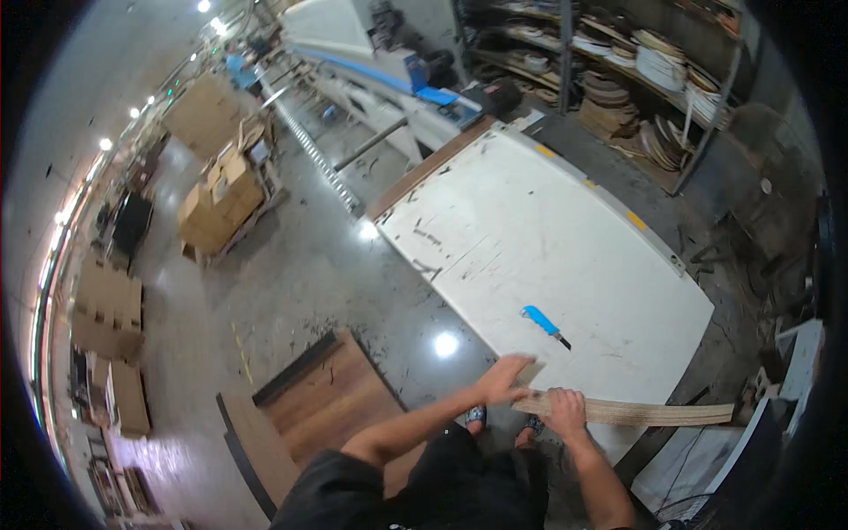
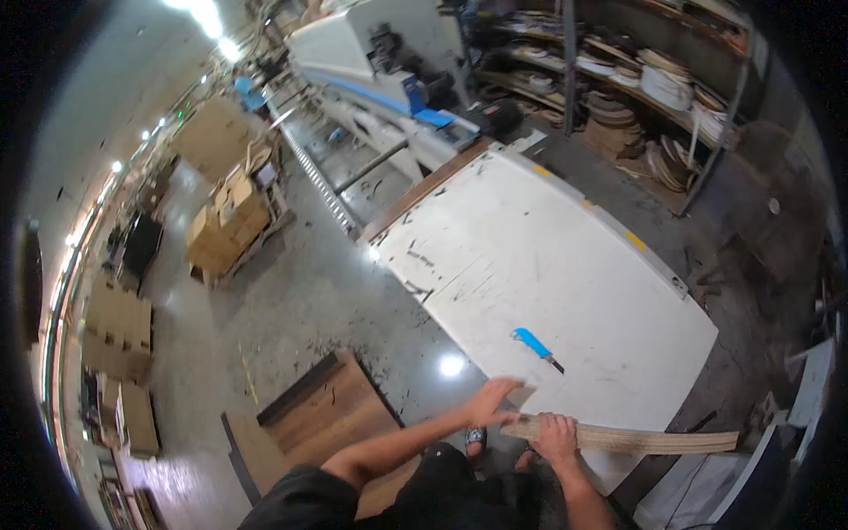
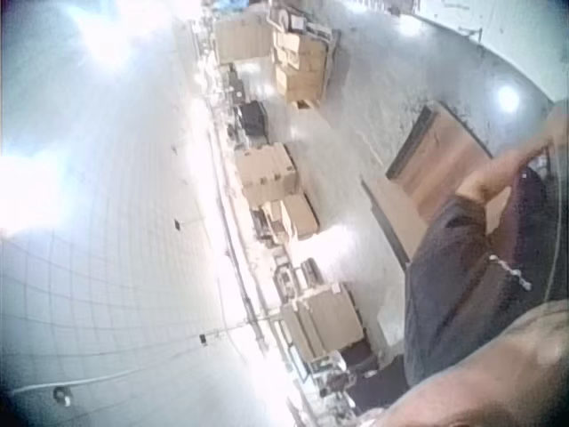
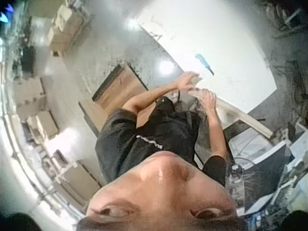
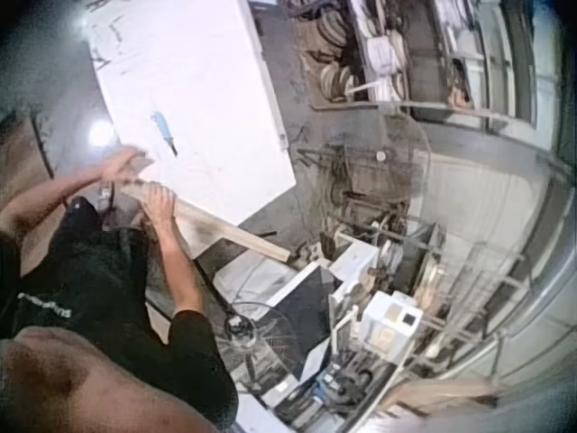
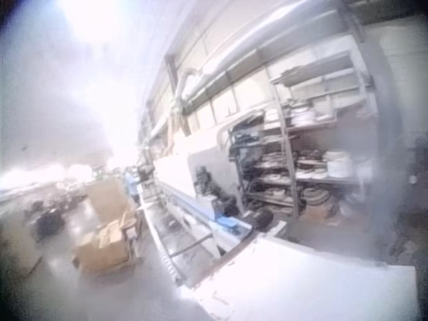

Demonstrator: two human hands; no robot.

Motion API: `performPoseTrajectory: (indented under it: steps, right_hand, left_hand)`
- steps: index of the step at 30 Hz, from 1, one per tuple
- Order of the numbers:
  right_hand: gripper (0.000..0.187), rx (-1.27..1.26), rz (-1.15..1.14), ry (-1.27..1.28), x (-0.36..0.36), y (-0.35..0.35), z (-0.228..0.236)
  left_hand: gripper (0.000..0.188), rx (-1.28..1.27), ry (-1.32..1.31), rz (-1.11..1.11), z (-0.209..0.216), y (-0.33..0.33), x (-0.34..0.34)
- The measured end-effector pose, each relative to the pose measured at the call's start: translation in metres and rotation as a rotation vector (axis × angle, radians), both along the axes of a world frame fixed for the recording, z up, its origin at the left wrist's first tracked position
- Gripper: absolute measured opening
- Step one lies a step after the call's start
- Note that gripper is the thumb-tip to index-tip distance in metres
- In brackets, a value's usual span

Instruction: Trimming excess material from the edges of a plywood board using a utility knife.

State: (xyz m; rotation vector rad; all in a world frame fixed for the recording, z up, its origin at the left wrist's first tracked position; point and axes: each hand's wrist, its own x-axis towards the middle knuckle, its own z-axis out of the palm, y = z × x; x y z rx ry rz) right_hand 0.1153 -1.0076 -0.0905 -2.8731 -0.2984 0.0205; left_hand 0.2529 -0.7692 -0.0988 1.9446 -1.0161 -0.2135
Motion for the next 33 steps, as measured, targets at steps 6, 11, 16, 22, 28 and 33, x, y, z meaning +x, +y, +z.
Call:
performPoseTrajectory:
  steps: [6, 11, 16, 22, 28, 33]
  right_hand:
    - [0.054, -0.071, 0.061, -0.071, 0.026, -0.004, -0.008]
    - [0.066, 0.332, -0.073, -0.172, 0.006, -0.040, 0.029]
    - [0.059, 1.138, -1.498, -0.902, -0.112, -0.200, -0.048]
    - [0.121, 2.816, -1.098, -0.892, -0.145, -0.327, -0.095]
    - [0.095, 2.916, -0.442, -0.845, -0.123, -0.353, -0.111]
    - [0.079, 2.751, -1.050, -0.569, -0.118, -0.341, -0.051]
  left_hand:
    - [0.086, 0.219, 0.311, 0.077, -0.027, 0.013, -0.039]
    - [0.069, 0.185, 0.349, 0.065, 0.006, 0.005, -0.035]
    - [0.072, 0.288, 0.154, 0.155, 0.009, -0.011, -0.045]
    - [0.072, 0.456, 0.105, 0.151, 0.016, -0.021, -0.049]
    - [0.071, 0.491, 0.161, 0.141, 0.015, -0.028, -0.046]
    - [0.070, 0.302, 0.835, 0.205, 0.017, 0.016, -0.047]
